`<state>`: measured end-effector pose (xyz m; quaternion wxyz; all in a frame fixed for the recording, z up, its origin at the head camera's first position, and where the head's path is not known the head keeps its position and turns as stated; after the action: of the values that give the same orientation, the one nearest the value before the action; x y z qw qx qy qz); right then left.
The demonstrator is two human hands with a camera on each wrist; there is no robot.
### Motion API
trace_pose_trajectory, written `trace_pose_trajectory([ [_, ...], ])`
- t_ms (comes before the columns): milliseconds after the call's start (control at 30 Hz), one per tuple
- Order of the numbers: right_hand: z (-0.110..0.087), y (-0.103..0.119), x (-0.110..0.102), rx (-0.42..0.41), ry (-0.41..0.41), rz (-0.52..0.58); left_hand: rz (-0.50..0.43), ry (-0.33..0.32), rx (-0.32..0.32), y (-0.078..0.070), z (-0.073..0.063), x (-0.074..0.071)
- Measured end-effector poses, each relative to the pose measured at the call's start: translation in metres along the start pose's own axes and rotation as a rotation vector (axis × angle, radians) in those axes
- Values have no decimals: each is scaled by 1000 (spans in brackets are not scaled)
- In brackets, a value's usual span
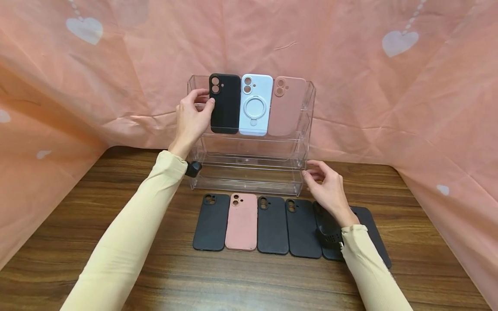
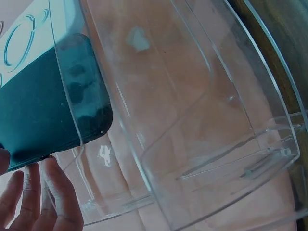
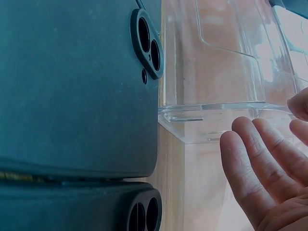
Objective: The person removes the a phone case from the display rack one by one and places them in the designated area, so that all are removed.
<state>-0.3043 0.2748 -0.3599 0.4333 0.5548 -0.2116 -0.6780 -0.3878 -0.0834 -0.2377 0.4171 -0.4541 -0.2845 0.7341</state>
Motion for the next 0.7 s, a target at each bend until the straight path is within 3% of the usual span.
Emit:
trace_pose_trajectory([
  [200,-1,1,0,-1,1,-5,23,0,8,-2,0,-1],
  [700,-1,-2,2,1,-22,18,-93,50,129,-3,-9,-6],
])
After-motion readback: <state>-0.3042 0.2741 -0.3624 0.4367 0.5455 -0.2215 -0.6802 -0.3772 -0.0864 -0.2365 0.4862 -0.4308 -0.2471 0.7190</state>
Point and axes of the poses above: each hand's wrist, its own z-axis towards the middle knuckle, its own x-axis out of the palm, y = z × x, the point moved 7 cm from there along z, towards the middle knuckle, and after that the axes turned 10 degrees about y, right-handed, at the moved point
